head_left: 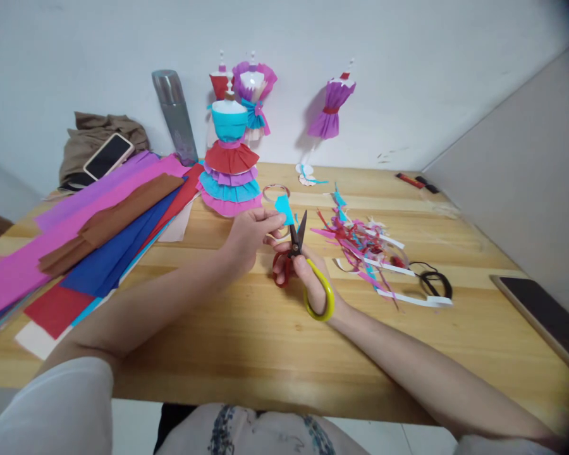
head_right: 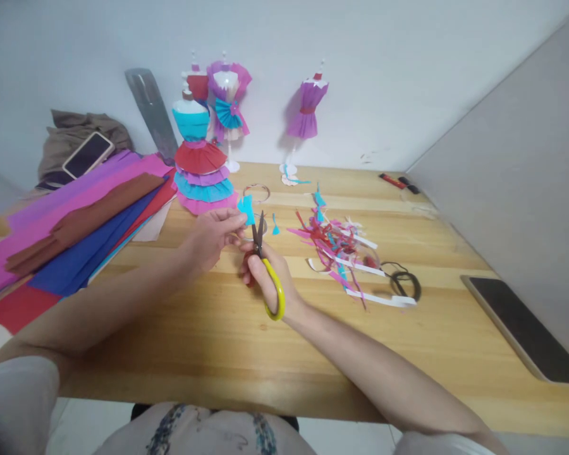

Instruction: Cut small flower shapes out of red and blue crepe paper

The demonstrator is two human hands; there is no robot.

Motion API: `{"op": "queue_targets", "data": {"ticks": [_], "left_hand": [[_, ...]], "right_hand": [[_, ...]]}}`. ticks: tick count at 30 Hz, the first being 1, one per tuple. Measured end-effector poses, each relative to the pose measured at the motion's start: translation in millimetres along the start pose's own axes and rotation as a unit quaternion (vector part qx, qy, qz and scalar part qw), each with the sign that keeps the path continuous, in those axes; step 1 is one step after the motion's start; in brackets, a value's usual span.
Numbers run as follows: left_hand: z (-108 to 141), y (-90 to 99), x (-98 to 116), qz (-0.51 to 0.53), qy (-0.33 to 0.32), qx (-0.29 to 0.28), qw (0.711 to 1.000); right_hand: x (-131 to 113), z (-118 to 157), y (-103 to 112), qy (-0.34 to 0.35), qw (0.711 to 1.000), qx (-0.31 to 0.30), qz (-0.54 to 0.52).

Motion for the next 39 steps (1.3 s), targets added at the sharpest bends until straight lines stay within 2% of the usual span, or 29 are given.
{"op": "queue_targets", "data": {"ticks": [7, 13, 16, 21, 23, 28, 33, 39], "left_hand": [[4.3, -2.6, -4.7, -0.026, -0.021, -0.005, 0.999], [7.0, -2.7, -2.5, -0.001, -0.006, 0.019, 1.0], [7.8, -2.3, -0.7, 0.013, -0.002, 0.032, 0.999], [11.4, -1.3, -2.2, 0.003, -0.009, 0.013, 1.0], [14.0, -1.7, -5.0, -0.011, -0.011, -0.002, 1.0], [18.7, -4.5, -13.4, -0.053, -0.019, -0.037, 0.998], [18.5, -5.5, -19.5, -0.067, -0.032, -0.035, 0.997], [17.3, -3.4, -18.3, -0.056, -0.009, -0.033, 0.998]], "right_hand": [[-12.3, -9.7, 11.5, 0.106, 0.981, -0.007, 0.162], [-16.6, -8.1, 12.3, 0.123, 0.969, -0.019, 0.213], [-17.0, -8.9, 11.5, 0.123, 0.972, -0.008, 0.201], [-21.4, -17.4, 13.6, 0.078, 0.987, 0.112, 0.082], [-24.5, -20.4, 13.7, 0.057, 0.989, 0.135, 0.032], [-27.2, -23.1, 12.0, 0.022, 0.99, 0.137, -0.004], [-25.3, -24.4, 12.7, 0.023, 0.991, 0.132, 0.021], [-30.1, -25.8, 13.3, 0.027, 0.991, 0.125, 0.029]]}}
Point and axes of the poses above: each hand's wrist, its own z-axis away from the middle knuckle, its own y-axis out of the back of the hand, x = y × z, the point moved 1 cm from there along -z, towards the middle knuckle, and after that the axes turned 12 degrees about x, right-handed, at the moved point
